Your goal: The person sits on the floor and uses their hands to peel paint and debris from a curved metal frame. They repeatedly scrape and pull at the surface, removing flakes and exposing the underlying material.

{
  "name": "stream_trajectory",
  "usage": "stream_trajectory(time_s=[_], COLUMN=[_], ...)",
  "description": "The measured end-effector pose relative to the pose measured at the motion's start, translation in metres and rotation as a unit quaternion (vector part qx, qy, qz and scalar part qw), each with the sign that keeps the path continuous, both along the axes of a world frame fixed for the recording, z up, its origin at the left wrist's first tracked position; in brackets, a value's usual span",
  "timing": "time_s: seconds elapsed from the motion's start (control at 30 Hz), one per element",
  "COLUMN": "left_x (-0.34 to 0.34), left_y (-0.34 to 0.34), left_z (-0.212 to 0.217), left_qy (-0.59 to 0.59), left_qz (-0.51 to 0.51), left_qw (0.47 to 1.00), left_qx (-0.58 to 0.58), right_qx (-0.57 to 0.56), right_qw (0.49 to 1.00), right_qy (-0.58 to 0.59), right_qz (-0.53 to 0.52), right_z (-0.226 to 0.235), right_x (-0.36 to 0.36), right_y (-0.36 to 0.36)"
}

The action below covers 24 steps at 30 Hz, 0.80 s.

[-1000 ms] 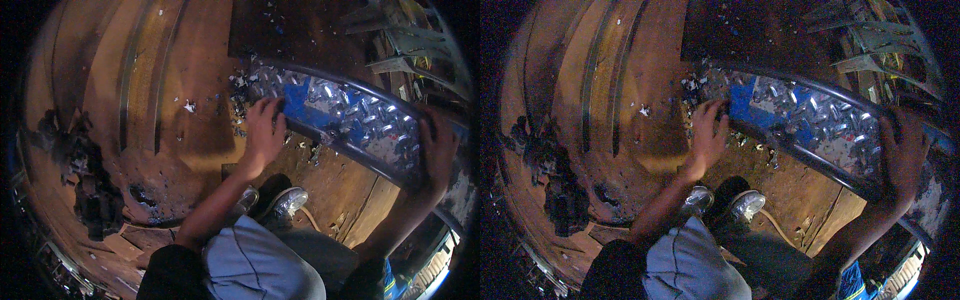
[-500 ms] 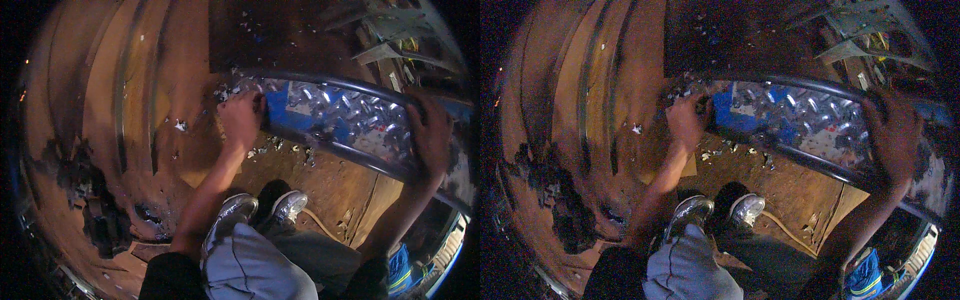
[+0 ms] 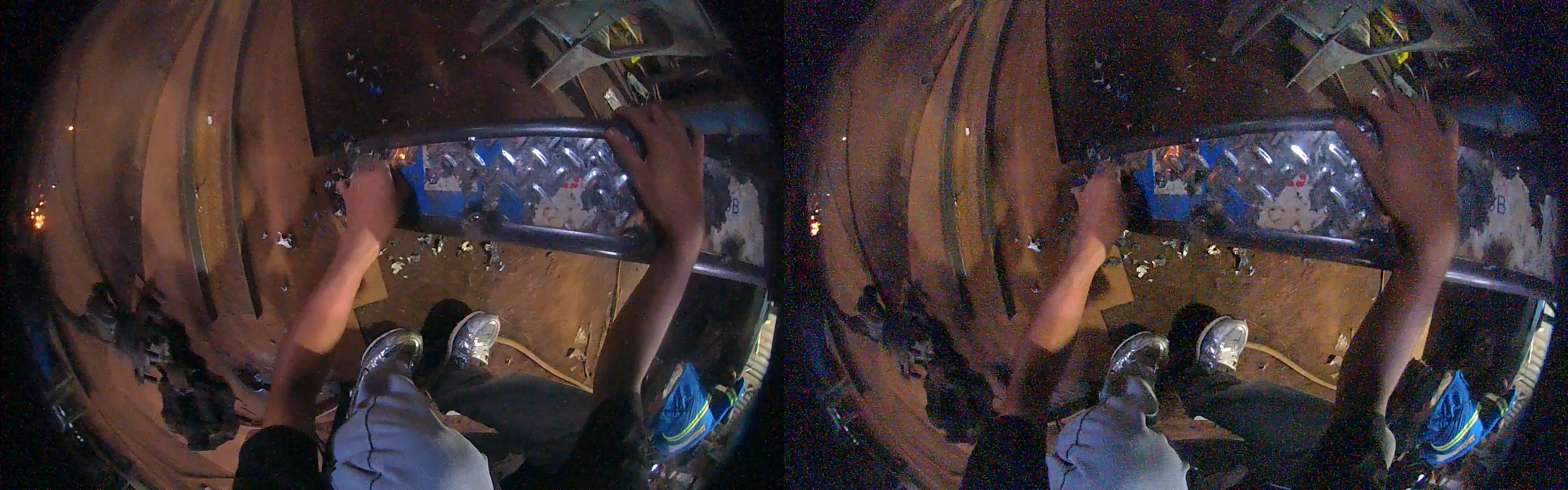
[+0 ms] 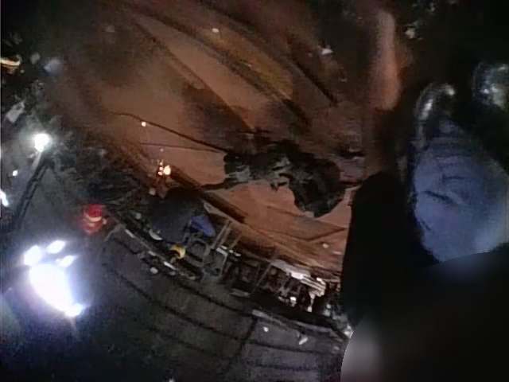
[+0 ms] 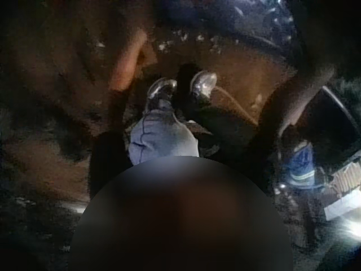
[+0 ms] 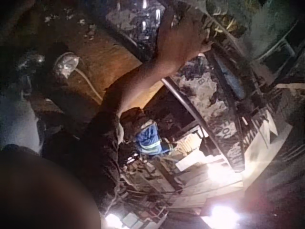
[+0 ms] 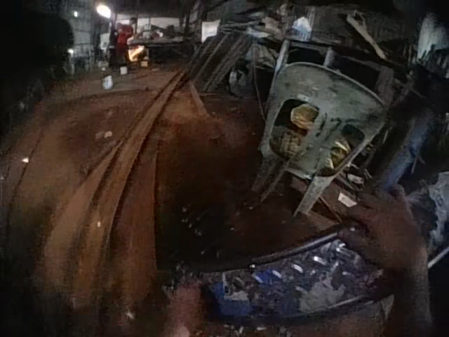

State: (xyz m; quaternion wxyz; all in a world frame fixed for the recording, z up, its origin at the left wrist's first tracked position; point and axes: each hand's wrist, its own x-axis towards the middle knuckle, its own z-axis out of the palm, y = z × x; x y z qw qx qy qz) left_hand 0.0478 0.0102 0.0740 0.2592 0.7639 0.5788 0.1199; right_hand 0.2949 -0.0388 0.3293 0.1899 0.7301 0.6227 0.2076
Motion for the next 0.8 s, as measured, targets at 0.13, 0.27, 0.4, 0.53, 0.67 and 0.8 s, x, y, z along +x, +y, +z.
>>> stream_trajectory(time_s=[0.13, 0.27, 0.4, 0.53, 0.67, 0.8], left_x=[0.005, 0.0, -0.011, 0.001, 0.012, 0.013], left_y=[0.003, 0.001, -0.01, -0.029, -0.034, -0.013], left_z=[0.003, 0.004, 0.002, 0.004, 0.002, -0.001], left_qy=[-0.111, -0.23, -0.237, -0.205, -0.202, -0.216], left_qz=[0.019, 0.058, 0.028, -0.013, -0.041, -0.006], left_qw=[0.993, 0.971, 0.971, 0.976, 0.974, 0.974], left_qx=[-0.039, -0.002, 0.008, 0.067, 0.094, -0.063], right_qx=[0.002, 0.042, 0.054, 0.019, -0.019, -0.01], right_qw=[0.999, 0.997, 0.996, 0.996, 0.998, 0.994], right_qy=[0.039, 0.019, 0.039, 0.085, 0.063, 0.103], right_qz=[-0.005, 0.062, 0.051, 0.003, -0.005, 0.031], right_z=[0.001, -0.004, -0.011, -0.008, 0.001, 0.004], right_x=[0.004, 0.008, 0.013, 0.012, 0.011, 0.017], right_y=[-0.001, -0.003, -0.004, -0.003, -0.004, -0.008])
